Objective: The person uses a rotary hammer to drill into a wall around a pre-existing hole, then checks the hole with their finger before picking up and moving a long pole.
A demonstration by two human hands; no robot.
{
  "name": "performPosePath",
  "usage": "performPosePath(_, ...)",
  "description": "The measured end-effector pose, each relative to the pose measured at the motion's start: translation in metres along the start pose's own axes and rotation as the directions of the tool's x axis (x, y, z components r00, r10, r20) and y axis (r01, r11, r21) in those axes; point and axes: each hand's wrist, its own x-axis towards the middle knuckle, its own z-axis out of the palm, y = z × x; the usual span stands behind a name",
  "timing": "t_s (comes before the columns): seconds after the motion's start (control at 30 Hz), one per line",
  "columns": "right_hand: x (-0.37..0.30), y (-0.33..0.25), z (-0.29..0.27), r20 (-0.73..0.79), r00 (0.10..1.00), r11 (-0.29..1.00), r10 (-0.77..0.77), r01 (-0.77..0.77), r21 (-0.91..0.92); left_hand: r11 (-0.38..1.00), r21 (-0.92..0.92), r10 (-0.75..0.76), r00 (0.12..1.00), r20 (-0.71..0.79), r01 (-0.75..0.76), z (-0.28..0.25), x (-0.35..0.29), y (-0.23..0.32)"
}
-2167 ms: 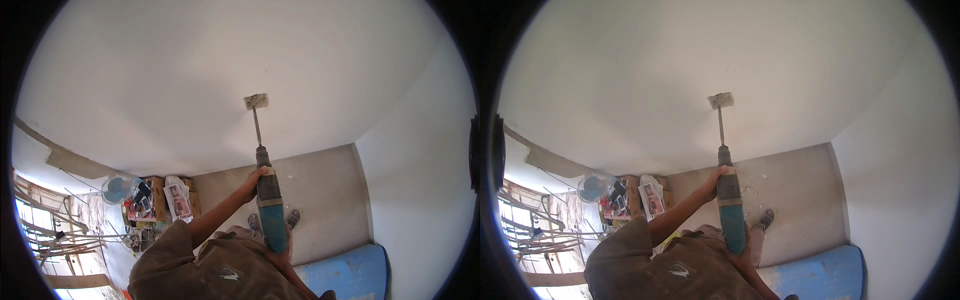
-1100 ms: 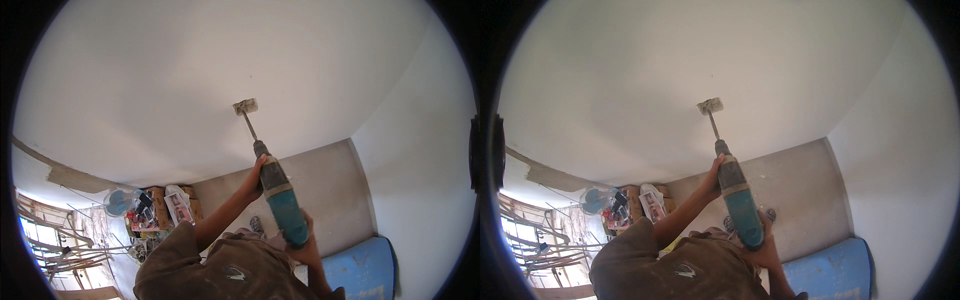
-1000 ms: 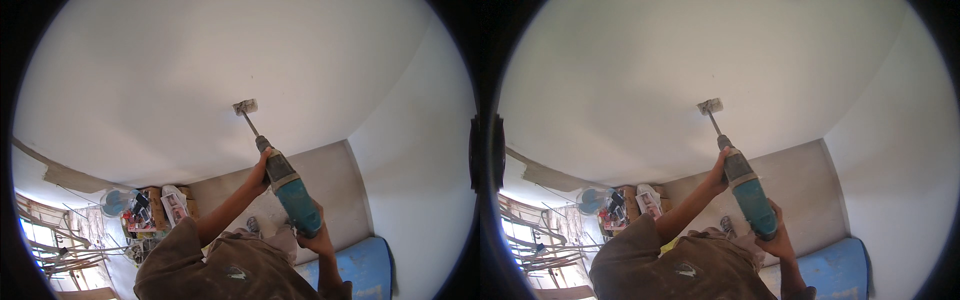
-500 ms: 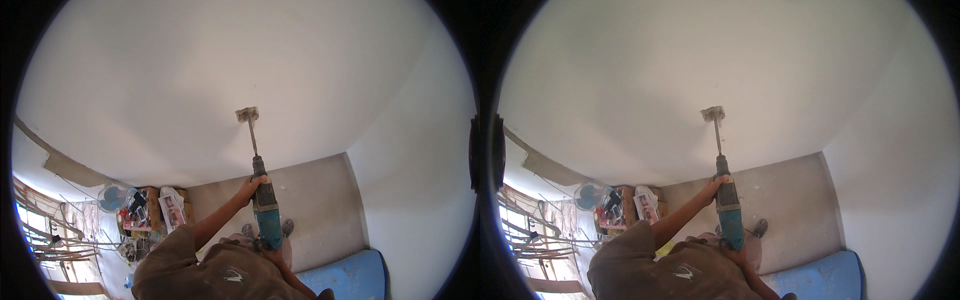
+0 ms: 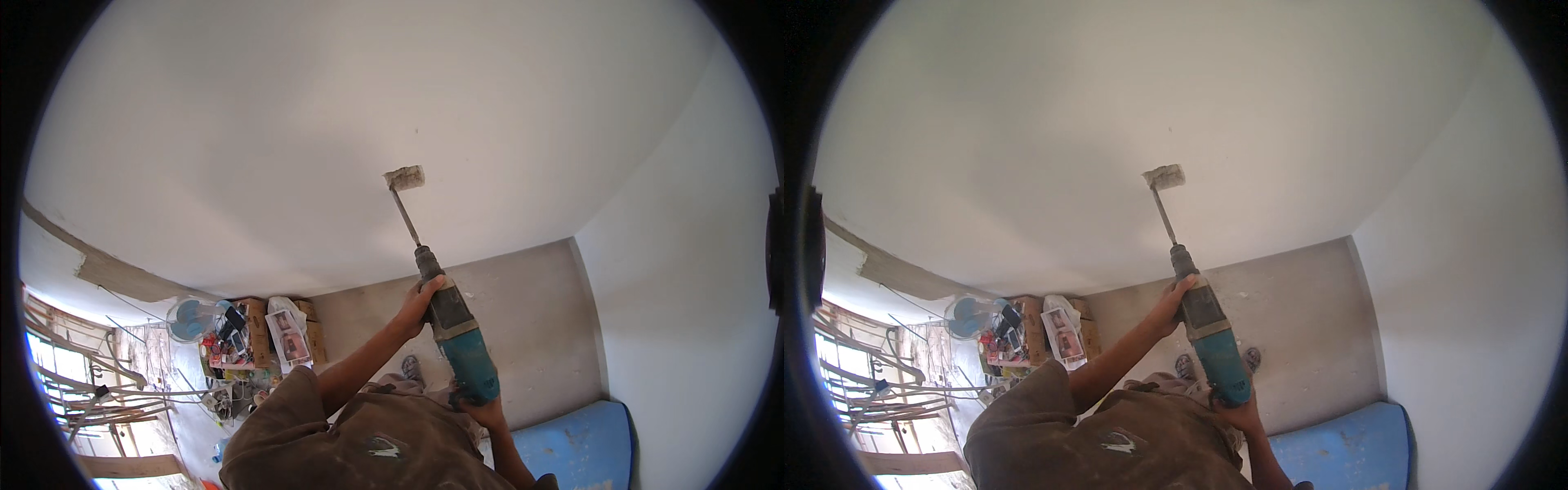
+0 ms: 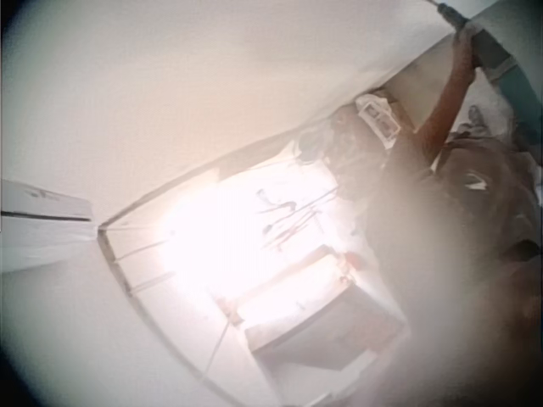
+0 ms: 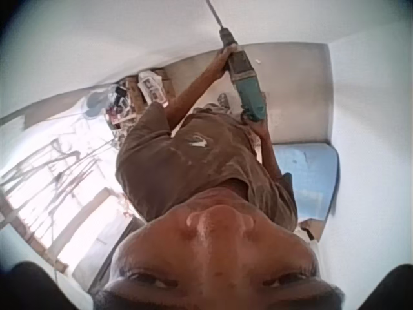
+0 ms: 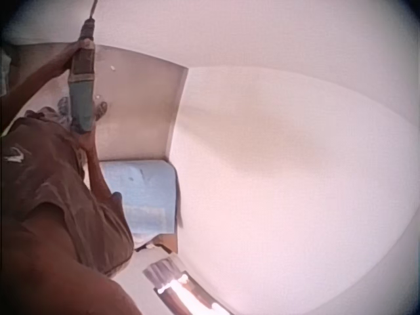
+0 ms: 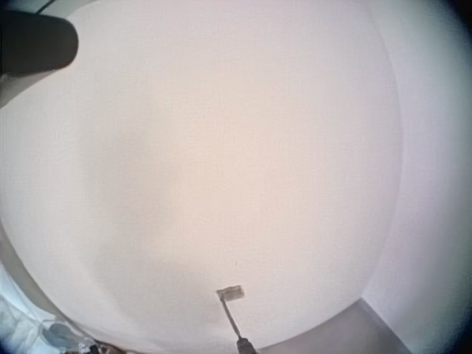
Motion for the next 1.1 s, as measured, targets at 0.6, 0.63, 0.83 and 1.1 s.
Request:
performPosePath(0.6, 0.054, -0.150, -0.100, 0.171, 0.985, 0.990, -0.012, 0.036, -0.138, 0.980, -0.196, 0.006, 0.998, -0.067, -0.019, 0.079, 0.023, 0.021)
performPosePath(0.63, 0.054, -0.155, -0.103, 0.174, 0.985, 0.988, 0.012, 0.016, -0.155, 0.978, -0.209, 0.009, 0.998, -0.067, -0.023, 0.082, 0.024, 0.021)
performPosePath(0.83, 0.057, -0.186, -0.108, 0.172, 0.984, 0.962, 0.055, -0.006, -0.272, 0.961, -0.262, 0.078, 0.995, -0.055, -0.090, 0.099, 0.022, 0.035)
performPosePath(1.1, 0.091, -0.251, -0.072, 0.246, 0.969, 0.945, 0.037, 0.046, -0.324, 0.904, -0.417, 0.105, 0.994, 0.008, -0.092, 0.083, 0.033, 0.069)
